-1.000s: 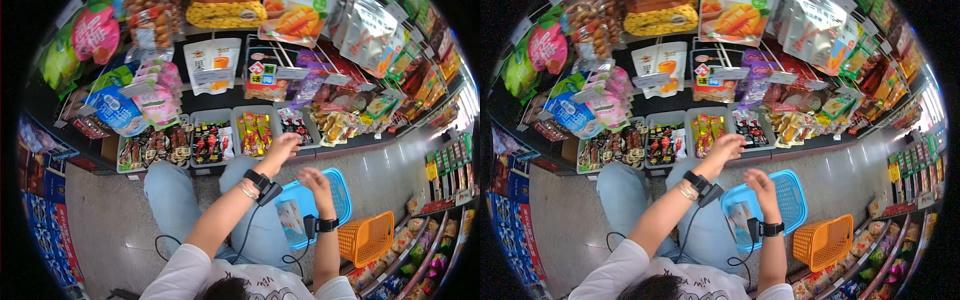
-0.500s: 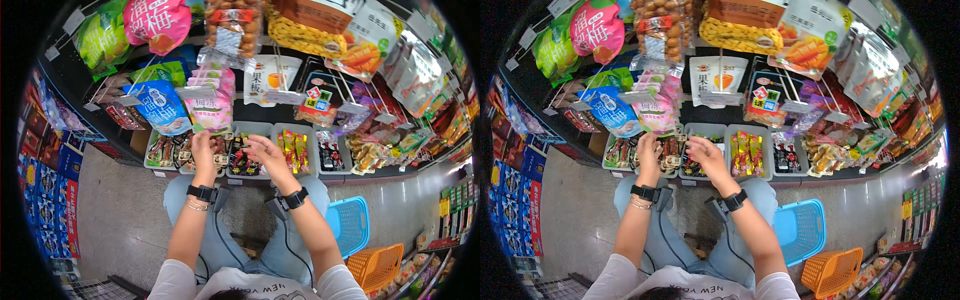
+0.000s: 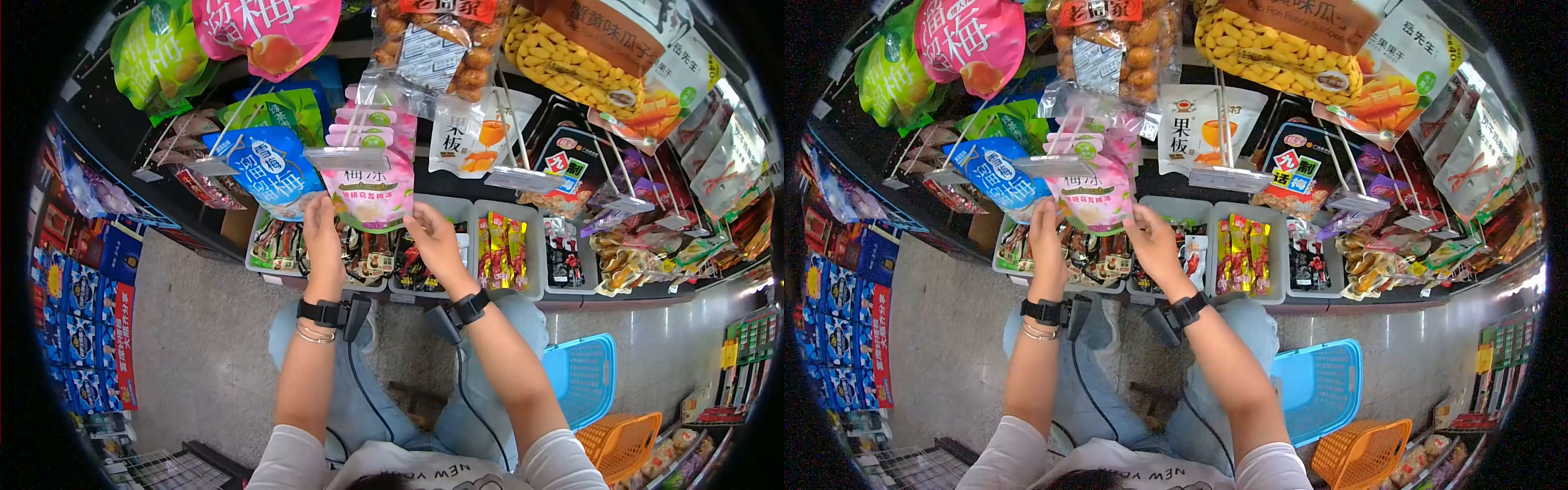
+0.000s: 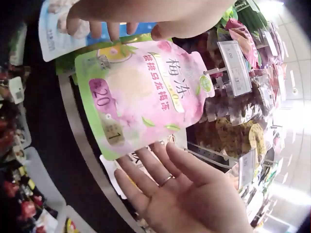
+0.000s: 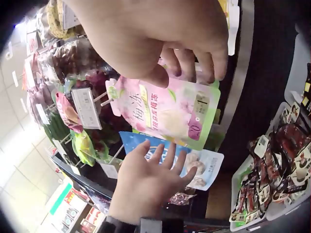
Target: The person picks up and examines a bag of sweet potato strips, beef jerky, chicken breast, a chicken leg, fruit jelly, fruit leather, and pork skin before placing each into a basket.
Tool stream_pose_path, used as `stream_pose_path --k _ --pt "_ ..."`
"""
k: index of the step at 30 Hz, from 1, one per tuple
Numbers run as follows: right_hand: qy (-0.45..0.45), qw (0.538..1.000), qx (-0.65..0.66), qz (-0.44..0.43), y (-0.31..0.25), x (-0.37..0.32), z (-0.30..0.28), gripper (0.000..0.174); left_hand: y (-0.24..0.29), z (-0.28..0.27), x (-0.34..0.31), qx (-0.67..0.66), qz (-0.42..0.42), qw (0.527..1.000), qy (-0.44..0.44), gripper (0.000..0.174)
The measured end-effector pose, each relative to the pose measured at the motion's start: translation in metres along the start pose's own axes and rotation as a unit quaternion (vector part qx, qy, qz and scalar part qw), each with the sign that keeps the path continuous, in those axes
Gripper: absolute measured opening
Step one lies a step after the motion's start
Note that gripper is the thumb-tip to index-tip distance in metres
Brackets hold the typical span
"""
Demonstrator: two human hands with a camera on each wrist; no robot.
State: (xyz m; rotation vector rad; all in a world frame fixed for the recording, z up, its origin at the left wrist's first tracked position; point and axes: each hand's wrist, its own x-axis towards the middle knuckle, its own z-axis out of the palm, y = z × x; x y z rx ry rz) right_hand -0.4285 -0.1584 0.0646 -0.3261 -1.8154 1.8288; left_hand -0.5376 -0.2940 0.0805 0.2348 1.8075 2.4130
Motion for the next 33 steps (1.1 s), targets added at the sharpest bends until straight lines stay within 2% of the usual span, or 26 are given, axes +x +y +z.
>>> stream_pose_path --k 4,6,7,9,18,21,22,23,24,27,33 --pt "-0.027 0.996 0.088 -0.02 -0.005 0.0 0.005 0.026 0.003 -0.008 -0.01 -0.019 -0.009 0.999 -0.047 0.025" --pt "-0.054 0.992 0.113 0.004 -0.011 -0.005 0.008 0.025 0.003 -0.013 -0.015 -0.023 -0.006 0.997 -0.073 0.024" --pt "-0.067 0.99 0.125 0.016 -0.015 -0.008 0.009 0.024 0.005 -0.012 -0.019 -0.027 -0.007 0.998 -0.055 0.024" --pt "-0.062 0.991 0.114 0.018 -0.023 -0.018 0.011 0.025 0.013 -0.006 -0.029 -0.036 -0.011 0.999 -0.019 0.023" --pt "-0.117 0.99 0.058 0.049 -0.05 -0.054 -0.004 0.033 0.021 -0.002 -0.066 -0.031 -0.007 0.999 -0.022 0.024" --pt "-0.113 0.989 0.054 0.076 -0.049 -0.062 -0.012 0.032 0.009 -0.004 -0.076 -0.047 -0.049 0.996 -0.053 0.022" --pt "-0.1 0.989 0.064 0.092 -0.042 -0.065 -0.014 0.032 0.003 -0.011 -0.076 -0.025 -0.089 0.991 -0.099 0.018" --pt "-0.087 0.987 0.074 0.11 -0.037 -0.068 -0.016 0.032 -0.002 -0.011 -0.079 -0.03 -0.115 0.985 -0.123 0.018" --pt "-0.072 0.978 0.104 0.164 -0.035 -0.071 -0.022 0.035 0.0 -0.004 -0.082 -0.035 -0.142 0.978 -0.148 0.019" --pt "-0.066 0.966 0.118 0.221 -0.028 -0.078 -0.04 0.039 0.0 0.007 -0.087 -0.05 -0.205 0.957 -0.201 0.027" --pt "-0.047 0.967 0.132 0.213 -0.021 -0.094 -0.061 0.039 -0.02 0.018 -0.099 -0.052 -0.255 0.934 -0.244 0.029"
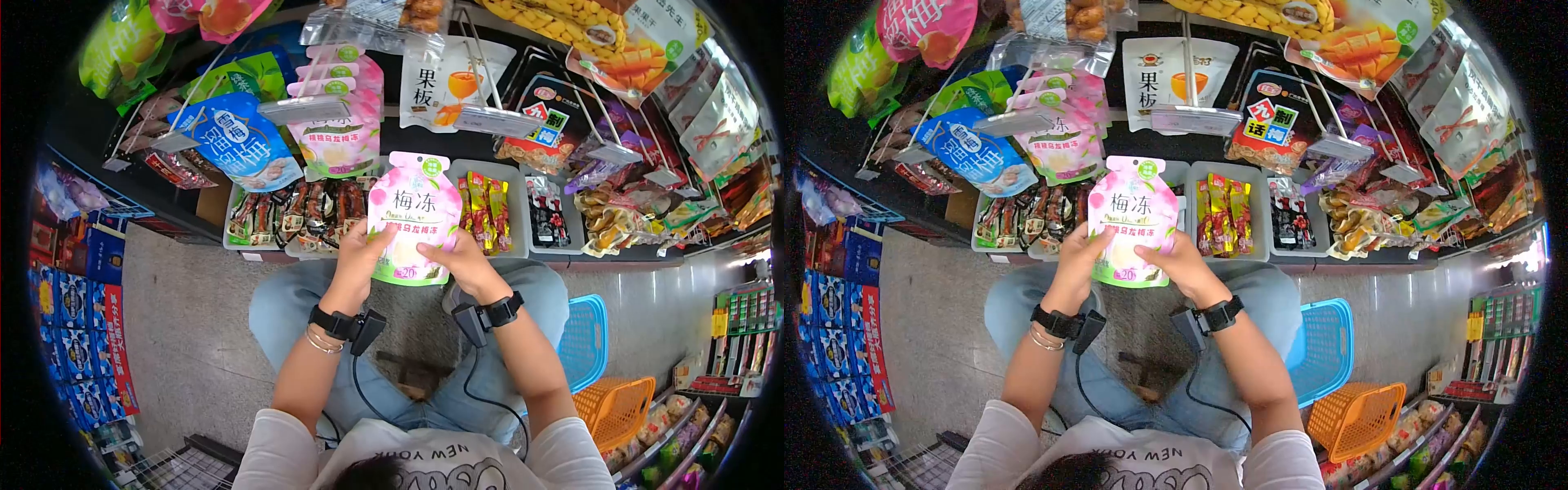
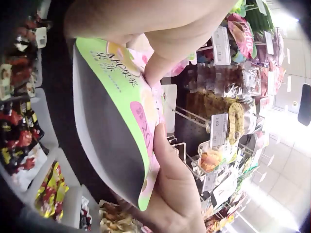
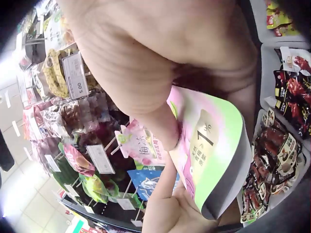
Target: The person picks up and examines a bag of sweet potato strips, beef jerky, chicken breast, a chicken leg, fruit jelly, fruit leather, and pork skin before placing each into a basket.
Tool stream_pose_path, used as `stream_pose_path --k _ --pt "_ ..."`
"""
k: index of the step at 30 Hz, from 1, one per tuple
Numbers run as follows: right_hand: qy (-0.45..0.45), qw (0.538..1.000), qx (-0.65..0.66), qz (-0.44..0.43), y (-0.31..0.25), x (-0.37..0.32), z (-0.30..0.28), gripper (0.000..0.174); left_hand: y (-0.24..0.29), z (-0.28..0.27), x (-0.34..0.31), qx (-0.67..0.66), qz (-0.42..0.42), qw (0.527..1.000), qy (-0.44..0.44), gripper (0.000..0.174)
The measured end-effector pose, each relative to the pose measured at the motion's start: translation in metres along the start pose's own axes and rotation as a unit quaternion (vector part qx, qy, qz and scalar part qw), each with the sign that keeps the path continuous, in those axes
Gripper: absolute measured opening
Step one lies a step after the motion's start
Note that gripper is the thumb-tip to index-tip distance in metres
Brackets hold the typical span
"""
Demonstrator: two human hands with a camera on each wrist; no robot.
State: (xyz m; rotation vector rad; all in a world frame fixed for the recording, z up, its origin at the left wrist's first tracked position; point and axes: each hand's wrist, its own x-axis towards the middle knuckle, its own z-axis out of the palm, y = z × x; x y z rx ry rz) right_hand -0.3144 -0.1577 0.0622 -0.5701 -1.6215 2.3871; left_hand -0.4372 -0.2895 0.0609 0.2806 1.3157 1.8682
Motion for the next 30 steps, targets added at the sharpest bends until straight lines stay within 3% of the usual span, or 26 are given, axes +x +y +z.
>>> stream_pose_path --k 9,12,15,17,18,19,20,21,22,24,25,28,30 --pt "-0.001 1.0 0.028 0.006 -0.002 -0.012 -0.012 0.042 -0.016 0.007 0.011 -0.094 -0.04 0.994 -0.048 0.031" --pt "0.015 0.999 0.035 -0.011 0.007 -0.008 -0.018 0.042 -0.027 0.001 0.021 -0.086 -0.02 0.995 -0.054 0.036" --pt "0.093 0.994 -0.007 -0.054 0.017 -0.002 -0.021 0.039 -0.028 0.014 0.018 0.116 0.069 0.988 0.069 0.044" --pt "0.142 0.982 -0.104 -0.071 0.024 -0.001 -0.025 0.037 -0.04 0.016 0.019 0.177 0.088 0.98 -0.009 0.055" --pt "0.112 0.981 -0.125 -0.093 0.024 -0.002 -0.023 0.04 -0.04 0.021 0.018 0.207 0.098 0.972 -0.047 0.06" --pt "0.082 0.979 -0.147 -0.116 0.024 -0.002 -0.02 0.043 -0.04 0.027 0.015 0.271 0.138 0.946 -0.108 0.077" --pt "0.052 0.975 -0.167 -0.138 0.026 -0.003 -0.017 0.046 -0.042 0.035 0.005 0.226 0.125 0.956 -0.138 0.084" --pt "0.004 0.988 -0.076 -0.138 0.033 0.0 -0.015 0.056 -0.048 0.034 0.007 0.196 0.136 0.961 -0.139 0.081" --pt "0.0 0.979 -0.13 -0.158 0.038 -0.001 -0.017 0.059 -0.052 0.034 0.009 0.164 0.146 0.965 -0.14 0.078" --pt "-0.01 0.952 -0.235 -0.198 0.042 -0.004 -0.018 0.066 -0.047 0.028 0.009 0.121 0.056 0.985 -0.111 0.067" --pt "-0.042 0.967 -0.193 -0.163 0.04 -0.004 -0.019 0.065 -0.036 0.032 0.005 0.096 0.035 0.993 -0.064 0.056" --pt "-0.011 0.961 -0.235 -0.144 0.034 0.0 -0.028 0.065 -0.04 0.021 0.018 -0.081 0.016 0.996 -0.026 0.044" --pt "0.045 0.958 -0.214 -0.188 0.028 0.006 -0.034 0.059 -0.037 0.017 0.021 -0.092 -0.015 0.995 -0.025 0.045"
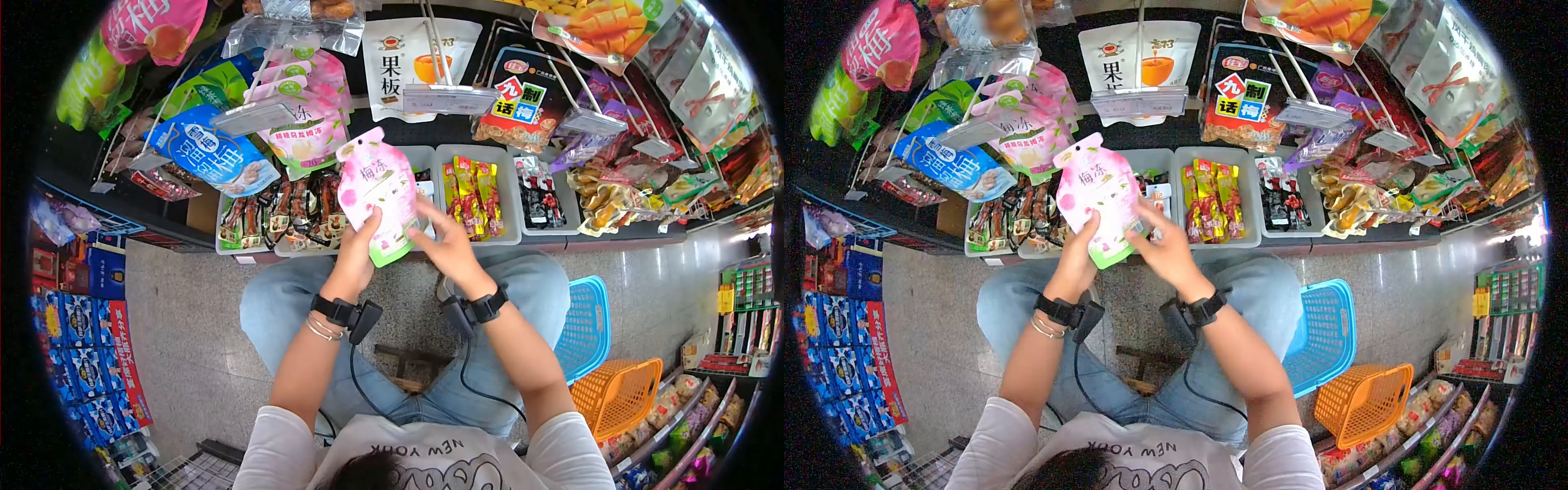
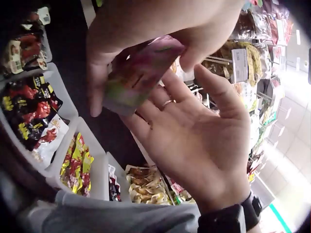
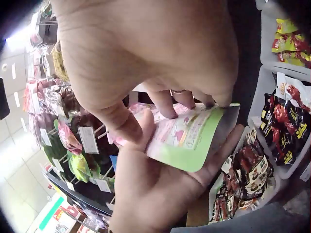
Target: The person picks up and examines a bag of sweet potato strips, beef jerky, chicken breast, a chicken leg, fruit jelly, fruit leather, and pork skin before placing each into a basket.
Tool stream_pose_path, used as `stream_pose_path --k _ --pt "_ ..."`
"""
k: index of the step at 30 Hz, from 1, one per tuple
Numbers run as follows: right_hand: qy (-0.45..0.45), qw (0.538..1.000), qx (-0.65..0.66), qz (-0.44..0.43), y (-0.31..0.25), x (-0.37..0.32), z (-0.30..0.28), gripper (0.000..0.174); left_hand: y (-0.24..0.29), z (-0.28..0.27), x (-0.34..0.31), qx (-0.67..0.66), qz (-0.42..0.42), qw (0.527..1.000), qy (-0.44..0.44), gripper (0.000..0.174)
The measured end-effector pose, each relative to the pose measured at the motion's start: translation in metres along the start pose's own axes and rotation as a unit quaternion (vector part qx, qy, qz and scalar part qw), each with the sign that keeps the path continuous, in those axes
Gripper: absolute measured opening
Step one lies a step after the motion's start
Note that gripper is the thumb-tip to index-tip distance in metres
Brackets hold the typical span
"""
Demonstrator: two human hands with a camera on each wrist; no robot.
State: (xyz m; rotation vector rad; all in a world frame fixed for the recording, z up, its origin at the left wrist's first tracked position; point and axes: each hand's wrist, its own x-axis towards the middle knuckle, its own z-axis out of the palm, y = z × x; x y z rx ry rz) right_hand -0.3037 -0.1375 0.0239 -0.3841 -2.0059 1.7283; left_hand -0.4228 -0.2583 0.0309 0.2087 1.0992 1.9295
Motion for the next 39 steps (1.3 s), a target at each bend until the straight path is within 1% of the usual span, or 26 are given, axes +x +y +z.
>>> stream_pose_path --k 2,3,6,7,12,13,16,17,21,24,26,28,31,34,35,38,39 --pt "0.065 0.996 0.055 0.022 -0.004 0.005 -0.006 0.054 0.005 0.003 -0.001 -0.024 -0.022 0.999 -0.017 0.048" --pt "0.088 0.984 0.156 0.023 -0.002 0.01 -0.005 0.044 0.008 0.004 -0.002 -0.026 -0.039 0.998 -0.029 0.051" --pt "0.015 0.967 0.208 0.144 -0.008 0.007 -0.02 0.037 0.008 0.001 0.0 -0.054 -0.053 0.995 -0.066 0.05" --pt "0.023 0.969 0.208 0.134 -0.008 0.006 -0.019 0.03 0.009 0.001 0.0 -0.056 -0.058 0.994 -0.066 0.051" --pt "0.009 0.969 0.203 0.142 -0.006 0.003 -0.02 0.028 0.01 0.0 -0.001 -0.057 -0.069 0.994 -0.067 0.051" --pt "0.009 0.968 0.208 0.14 -0.006 0.004 -0.02 0.027 0.01 -0.001 0.0 -0.053 -0.069 0.994 -0.073 0.05" --pt "0.031 0.978 0.188 0.087 -0.013 0.001 -0.02 0.028 0.012 0.002 -0.001 -0.037 -0.075 0.992 -0.091 0.049" --pt "0.04 0.977 0.192 0.088 -0.019 -0.001 -0.021 0.028 0.014 0.005 -0.004 -0.028 -0.082 0.991 -0.099 0.049" --pt "0.078 0.974 0.197 0.079 -0.068 -0.02 -0.032 0.032 0.023 0.024 -0.021 0.01 -0.139 0.978 -0.153 0.05" --pt "0.11 0.974 0.188 0.056 -0.09 -0.045 -0.043 0.033 0.02 0.038 -0.028 0.035 -0.167 0.965 -0.198 0.05" --pt "0.132 0.97 0.204 0.027 -0.102 -0.061 -0.05 0.032 0.019 0.055 -0.036 0.063 -0.144 0.961 -0.227 0.052" --pt "0.168 0.964 0.207 0.016 -0.122 -0.077 -0.059 0.03 0.02 0.079 -0.045 0.087 -0.115 0.956 -0.256 0.054" --pt "0.213 0.953 0.214 -0.023 -0.138 -0.099 -0.082 0.029 0.017 0.122 -0.057 0.116 -0.069 0.948 -0.287 0.05" --pt "0.288 0.939 0.171 -0.083 -0.154 -0.122 -0.104 0.03 0.003 0.164 -0.067 0.144 -0.056 0.933 -0.324 0.047" --pt "0.29 0.941 0.156 -0.082 -0.153 -0.132 -0.115 0.04 -0.004 0.179 -0.071 0.16 -0.058 0.926 -0.337 0.047" --pt "0.371 0.92 0.057 -0.107 -0.143 -0.153 -0.139 0.053 -0.041 0.215 -0.083 0.206 -0.041 0.9 -0.382 0.048" --pt "0.373 0.924 0.004 -0.079 -0.139 -0.164 -0.148 0.063 -0.061 0.221 -0.082 0.218 -0.031 0.889 -0.402 0.048"
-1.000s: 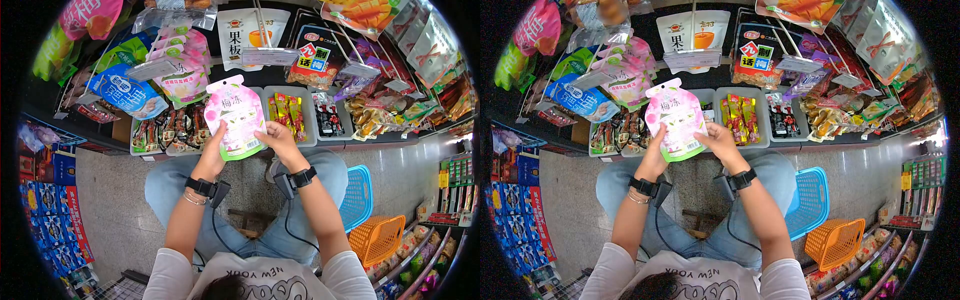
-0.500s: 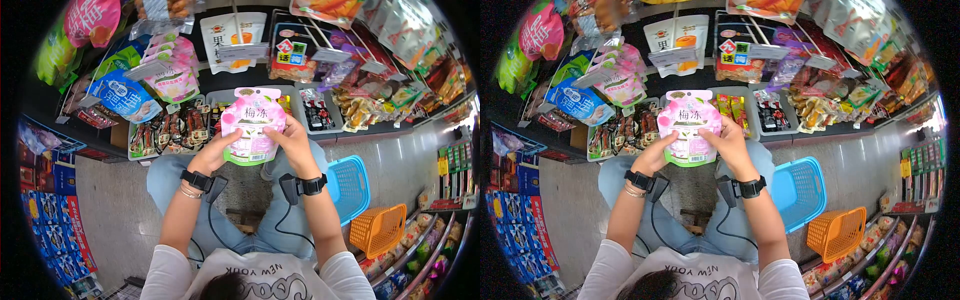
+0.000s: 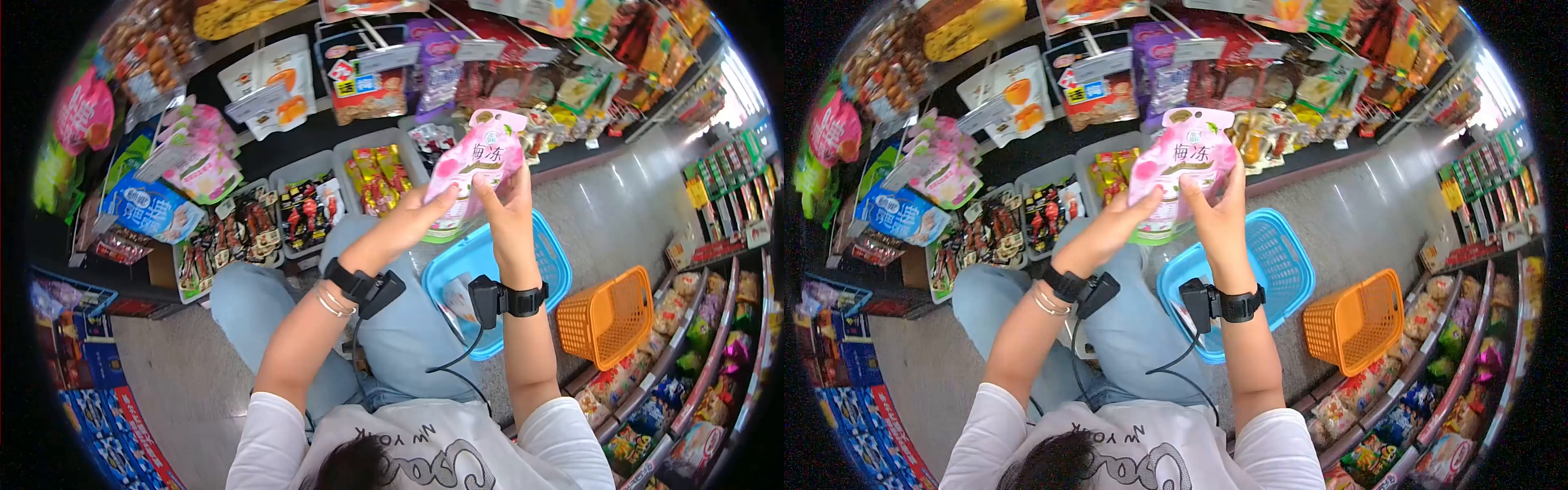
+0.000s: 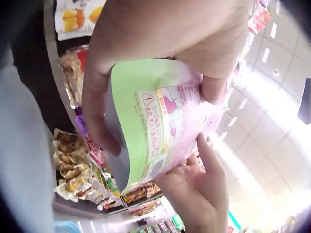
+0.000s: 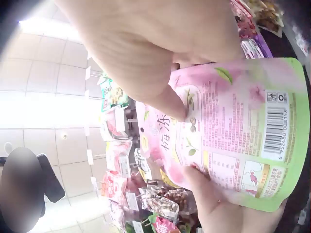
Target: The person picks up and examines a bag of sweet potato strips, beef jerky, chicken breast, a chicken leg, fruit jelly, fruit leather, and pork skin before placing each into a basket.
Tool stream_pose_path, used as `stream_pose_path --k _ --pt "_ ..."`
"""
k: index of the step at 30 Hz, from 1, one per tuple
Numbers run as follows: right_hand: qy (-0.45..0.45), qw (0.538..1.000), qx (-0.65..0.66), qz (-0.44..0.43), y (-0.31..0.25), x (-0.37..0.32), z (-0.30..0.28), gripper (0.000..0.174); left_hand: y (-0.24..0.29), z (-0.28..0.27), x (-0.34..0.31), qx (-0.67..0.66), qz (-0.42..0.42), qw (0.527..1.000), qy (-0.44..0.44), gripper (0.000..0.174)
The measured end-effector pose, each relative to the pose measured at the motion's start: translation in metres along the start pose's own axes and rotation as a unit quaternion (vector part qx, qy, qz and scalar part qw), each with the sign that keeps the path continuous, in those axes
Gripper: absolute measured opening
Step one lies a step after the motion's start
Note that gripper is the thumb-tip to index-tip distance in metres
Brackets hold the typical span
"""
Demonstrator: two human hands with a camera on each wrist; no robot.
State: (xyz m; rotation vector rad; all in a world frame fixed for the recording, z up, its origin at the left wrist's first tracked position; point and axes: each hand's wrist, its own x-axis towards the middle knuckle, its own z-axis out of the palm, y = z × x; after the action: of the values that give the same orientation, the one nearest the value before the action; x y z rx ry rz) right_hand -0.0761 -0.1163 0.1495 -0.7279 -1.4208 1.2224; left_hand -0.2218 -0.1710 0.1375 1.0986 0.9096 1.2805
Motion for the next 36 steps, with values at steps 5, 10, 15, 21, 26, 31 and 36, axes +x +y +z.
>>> stream_pose_path --k 5,10,15,21,26,31,36 --pt "0.019 0.997 -0.048 0.062 0.021 -0.017 -0.057 0.092 -0.064 0.055 0.041 0.102 0.111 0.987 -0.05 0.041" --pt "0.028 0.992 -0.017 0.123 0.026 -0.033 -0.093 0.072 -0.104 0.093 0.045 0.319 0.038 0.943 -0.081 0.074" --pt "0.159 0.97 0.032 0.18 0.063 -0.047 -0.134 0.031 -0.143 0.098 0.055 0.333 0.07 0.937 -0.078 0.08" --pt "0.088 0.974 -0.089 0.187 0.094 -0.063 -0.159 0.018 -0.172 0.08 0.08 0.127 -0.038 0.989 0.062 0.067" --pt "0.048 0.966 -0.106 0.231 0.116 -0.073 -0.168 0.017 -0.187 0.055 0.09 0.104 -0.143 0.984 0.008 0.012" --pt "0.018 0.952 -0.219 0.213 0.138 -0.07 -0.185 0.012 -0.215 0.042 0.081 0.158 -0.206 0.965 -0.017 0.012" --pt "-0.038 0.925 -0.335 0.175 0.165 -0.059 -0.184 0.008 -0.248 0.033 0.068 0.304 -0.215 0.928 0.0 0.02"
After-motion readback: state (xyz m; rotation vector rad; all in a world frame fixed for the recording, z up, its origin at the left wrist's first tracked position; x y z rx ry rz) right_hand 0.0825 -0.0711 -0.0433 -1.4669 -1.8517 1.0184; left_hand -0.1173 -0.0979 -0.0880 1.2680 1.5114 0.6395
